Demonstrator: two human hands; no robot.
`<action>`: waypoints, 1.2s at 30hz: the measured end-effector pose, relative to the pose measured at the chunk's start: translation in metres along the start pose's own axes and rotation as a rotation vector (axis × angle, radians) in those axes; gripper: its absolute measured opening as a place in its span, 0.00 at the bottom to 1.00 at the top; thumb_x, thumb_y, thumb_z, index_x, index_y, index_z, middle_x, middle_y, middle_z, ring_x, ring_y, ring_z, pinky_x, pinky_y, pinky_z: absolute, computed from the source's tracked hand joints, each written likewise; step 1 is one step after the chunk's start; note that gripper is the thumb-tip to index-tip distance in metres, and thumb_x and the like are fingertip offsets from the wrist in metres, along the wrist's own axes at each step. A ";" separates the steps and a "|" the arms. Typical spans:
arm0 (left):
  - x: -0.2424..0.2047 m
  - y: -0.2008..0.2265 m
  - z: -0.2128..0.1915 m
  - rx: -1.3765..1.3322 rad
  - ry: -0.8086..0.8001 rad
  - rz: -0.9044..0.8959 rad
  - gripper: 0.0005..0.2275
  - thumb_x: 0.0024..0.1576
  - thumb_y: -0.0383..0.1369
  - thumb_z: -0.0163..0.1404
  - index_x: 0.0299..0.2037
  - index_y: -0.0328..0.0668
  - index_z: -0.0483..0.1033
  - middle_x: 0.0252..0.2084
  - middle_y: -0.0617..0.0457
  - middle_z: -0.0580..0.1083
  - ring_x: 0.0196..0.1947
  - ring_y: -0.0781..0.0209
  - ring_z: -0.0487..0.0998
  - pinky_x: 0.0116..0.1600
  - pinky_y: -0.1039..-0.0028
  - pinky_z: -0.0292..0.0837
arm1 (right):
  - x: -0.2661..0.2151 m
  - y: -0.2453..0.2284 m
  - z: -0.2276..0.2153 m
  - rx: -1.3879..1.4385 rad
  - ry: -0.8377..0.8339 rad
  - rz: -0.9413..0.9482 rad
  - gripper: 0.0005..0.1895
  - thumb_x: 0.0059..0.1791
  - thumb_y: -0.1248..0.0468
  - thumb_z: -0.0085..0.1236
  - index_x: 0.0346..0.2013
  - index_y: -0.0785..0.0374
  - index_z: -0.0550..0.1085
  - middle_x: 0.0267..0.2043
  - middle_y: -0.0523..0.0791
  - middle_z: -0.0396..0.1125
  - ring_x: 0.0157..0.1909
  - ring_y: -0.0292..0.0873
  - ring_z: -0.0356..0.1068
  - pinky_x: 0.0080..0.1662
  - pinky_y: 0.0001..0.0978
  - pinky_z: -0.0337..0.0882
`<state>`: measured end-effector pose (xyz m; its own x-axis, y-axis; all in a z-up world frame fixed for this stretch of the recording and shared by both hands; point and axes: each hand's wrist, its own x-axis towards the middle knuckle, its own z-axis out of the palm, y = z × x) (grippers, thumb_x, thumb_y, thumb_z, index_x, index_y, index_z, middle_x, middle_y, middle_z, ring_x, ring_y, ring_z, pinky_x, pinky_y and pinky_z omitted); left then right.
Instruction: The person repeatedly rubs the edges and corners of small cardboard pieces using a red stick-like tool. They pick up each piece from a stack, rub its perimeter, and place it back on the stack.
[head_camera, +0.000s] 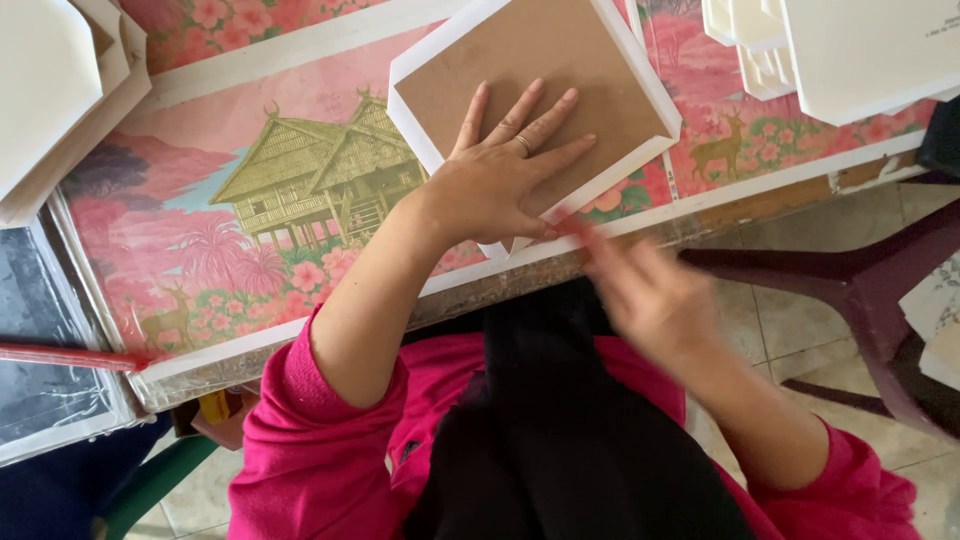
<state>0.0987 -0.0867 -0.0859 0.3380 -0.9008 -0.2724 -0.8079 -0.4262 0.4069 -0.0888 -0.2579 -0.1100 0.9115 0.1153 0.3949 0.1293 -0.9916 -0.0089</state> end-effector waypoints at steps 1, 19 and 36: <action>0.000 -0.001 0.004 0.011 0.016 0.031 0.38 0.50 0.53 0.51 0.70 0.62 0.44 0.72 0.56 0.33 0.70 0.52 0.25 0.66 0.44 0.17 | -0.006 -0.015 -0.001 0.074 -0.030 -0.033 0.18 0.52 0.58 0.57 0.57 0.55 0.72 0.29 0.39 0.60 0.18 0.38 0.58 0.22 0.31 0.59; -0.051 0.032 0.090 0.993 0.916 -0.690 0.14 0.58 0.34 0.37 0.52 0.49 0.71 0.33 0.54 0.67 0.23 0.64 0.64 0.31 0.75 0.62 | -0.054 -0.020 0.021 0.870 -0.681 0.190 0.20 0.44 0.55 0.59 0.49 0.55 0.75 0.23 0.54 0.71 0.29 0.57 0.73 0.33 0.47 0.72; 0.006 0.090 0.084 0.220 0.556 -0.033 0.25 0.58 0.42 0.44 0.67 0.52 0.58 0.69 0.49 0.53 0.68 0.38 0.51 0.67 0.38 0.38 | -0.090 -0.028 0.048 1.324 0.052 1.074 0.19 0.49 0.61 0.42 0.54 0.61 0.64 0.50 0.45 0.66 0.49 0.37 0.64 0.52 0.31 0.66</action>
<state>-0.0128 -0.1240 -0.1240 0.5186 -0.8208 0.2394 -0.8536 -0.4810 0.2001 -0.1562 -0.2381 -0.1893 0.7893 -0.5508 -0.2711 -0.2530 0.1105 -0.9611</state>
